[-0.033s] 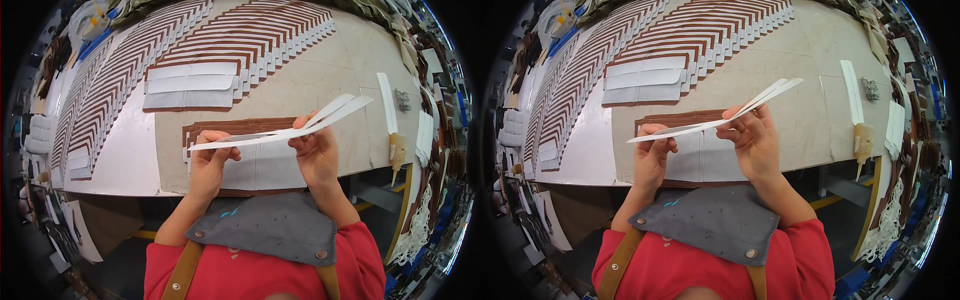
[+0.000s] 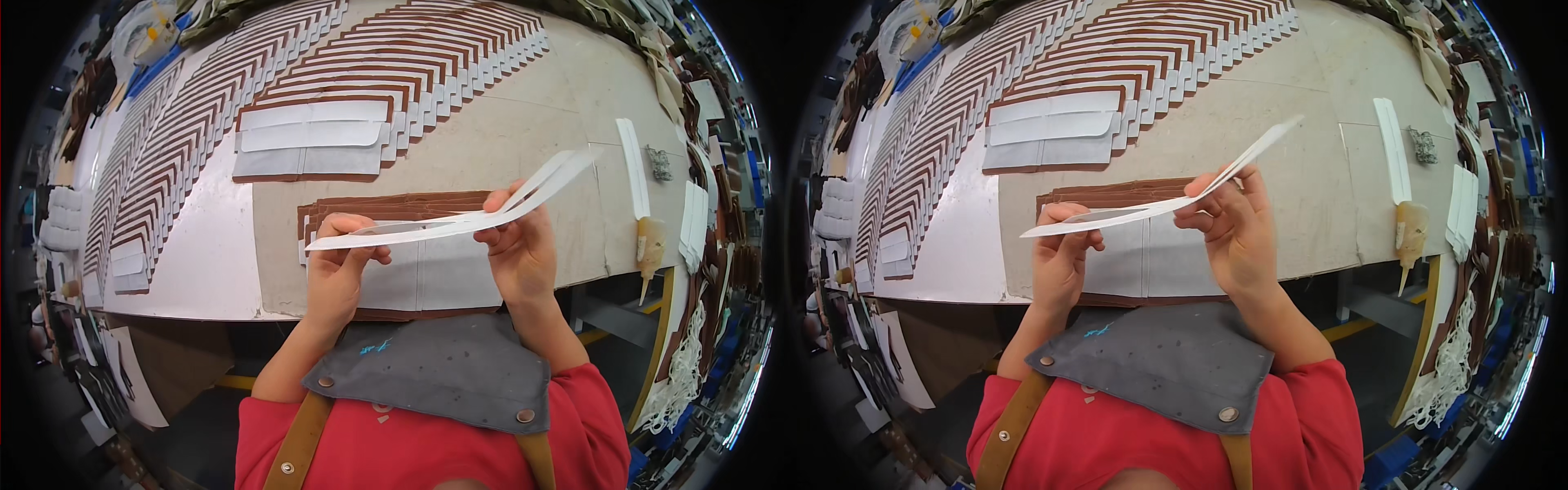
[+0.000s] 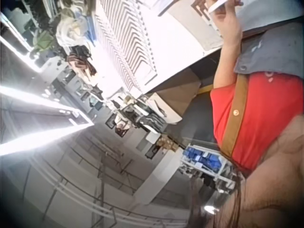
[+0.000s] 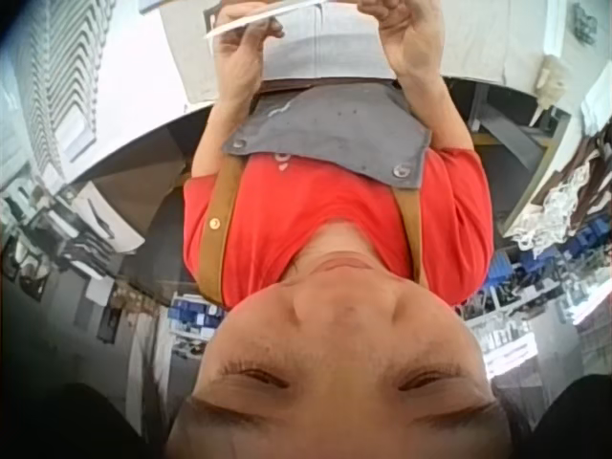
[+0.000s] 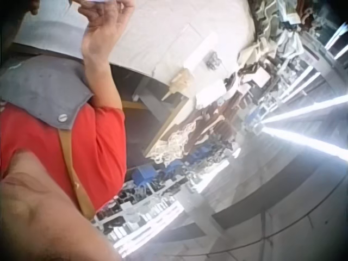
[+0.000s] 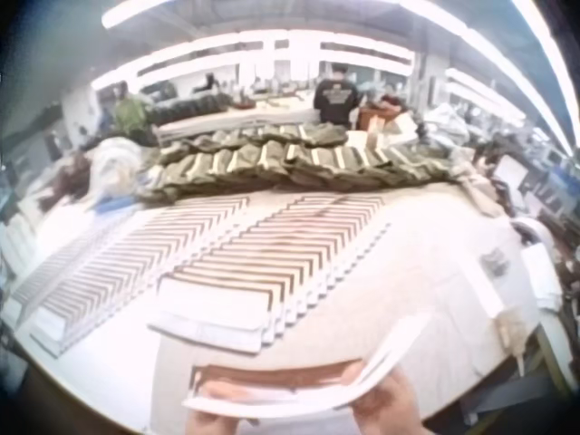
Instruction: The person assembles small paper components by applying glue to white strips and attaching them to brown rectangular frames. They handle the items one at a time, pressing the glued parts into place and stacking the finished units on the table.
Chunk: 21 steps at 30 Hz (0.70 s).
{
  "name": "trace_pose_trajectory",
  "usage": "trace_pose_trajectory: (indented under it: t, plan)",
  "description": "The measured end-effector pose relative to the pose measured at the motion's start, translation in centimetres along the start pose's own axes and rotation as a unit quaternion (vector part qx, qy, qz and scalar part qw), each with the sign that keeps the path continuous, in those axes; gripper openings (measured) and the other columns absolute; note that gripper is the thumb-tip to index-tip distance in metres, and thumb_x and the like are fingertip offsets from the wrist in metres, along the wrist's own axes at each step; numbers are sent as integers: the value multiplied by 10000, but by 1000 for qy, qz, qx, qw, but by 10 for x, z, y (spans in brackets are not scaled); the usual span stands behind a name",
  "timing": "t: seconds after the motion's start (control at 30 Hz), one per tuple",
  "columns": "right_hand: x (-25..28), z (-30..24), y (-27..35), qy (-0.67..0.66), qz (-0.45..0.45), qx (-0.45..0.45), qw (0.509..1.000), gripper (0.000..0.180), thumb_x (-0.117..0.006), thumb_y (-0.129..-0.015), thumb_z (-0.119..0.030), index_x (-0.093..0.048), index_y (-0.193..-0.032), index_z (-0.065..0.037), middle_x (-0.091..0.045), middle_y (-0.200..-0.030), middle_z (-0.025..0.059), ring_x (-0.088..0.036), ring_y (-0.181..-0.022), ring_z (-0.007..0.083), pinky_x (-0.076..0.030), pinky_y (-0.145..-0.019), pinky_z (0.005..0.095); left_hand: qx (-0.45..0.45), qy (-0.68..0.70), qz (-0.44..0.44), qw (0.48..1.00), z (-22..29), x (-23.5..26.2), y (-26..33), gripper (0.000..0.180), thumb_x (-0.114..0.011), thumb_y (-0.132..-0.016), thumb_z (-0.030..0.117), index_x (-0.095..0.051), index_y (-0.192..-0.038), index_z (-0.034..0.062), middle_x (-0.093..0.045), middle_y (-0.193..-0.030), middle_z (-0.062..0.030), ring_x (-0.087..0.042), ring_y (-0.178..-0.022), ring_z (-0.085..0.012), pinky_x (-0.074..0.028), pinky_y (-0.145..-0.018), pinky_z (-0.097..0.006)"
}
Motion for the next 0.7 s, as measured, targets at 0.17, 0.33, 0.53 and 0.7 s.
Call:
trace_pose_trajectory:
  t: [0.17,0.33,0.53,0.7]
  plan:
    - [20,-14,6,183,79,60,978,390,-490,-872,13,-311,-1215,-39,-539,-865,81,-567,-608,142,-499,-574,275,34,-117,76,990,15,9,9,160,-541,-887,27,-446,-1017,22,-561,-893,-95,-571,-745,-134,-501,-684,-282]
    - [52,-8,44,340,80,12,937,500,-523,-836,74,-275,-1253,-45,-490,-819,52,-556,-643,108,-487,-588,241,79,-205,115,969,15,21,25,378,-540,-870,-5,-319,-1175,24,-540,-794,-64,-556,-646,-109,-476,-588,-236]
    - [71,8,66,423,17,-31,905,484,-544,-838,67,-342,-1260,-54,-445,-766,16,-455,-601,45,-382,-538,184,19,-395,69,916,4,45,43,443,-553,-858,-28,-301,-1216,43,-480,-710,-18,-482,-588,-48,-392,-513,-173]
    - [63,6,59,447,25,-75,891,386,-559,-841,48,-442,-1201,-30,-412,-755,-10,-431,-603,27,-355,-535,162,8,-455,54,889,11,42,38,393,-568,-853,-22,-418,-1211,44,-449,-704,12,-401,-564,-29,-339,-494,-168]
Point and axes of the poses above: each hand's wrist, its own y-axis away from the middle knuckle, its own x-axis out of the back of the hand, z = x × y, the point moved 1 cm from there along -y, towards the middle knuckle
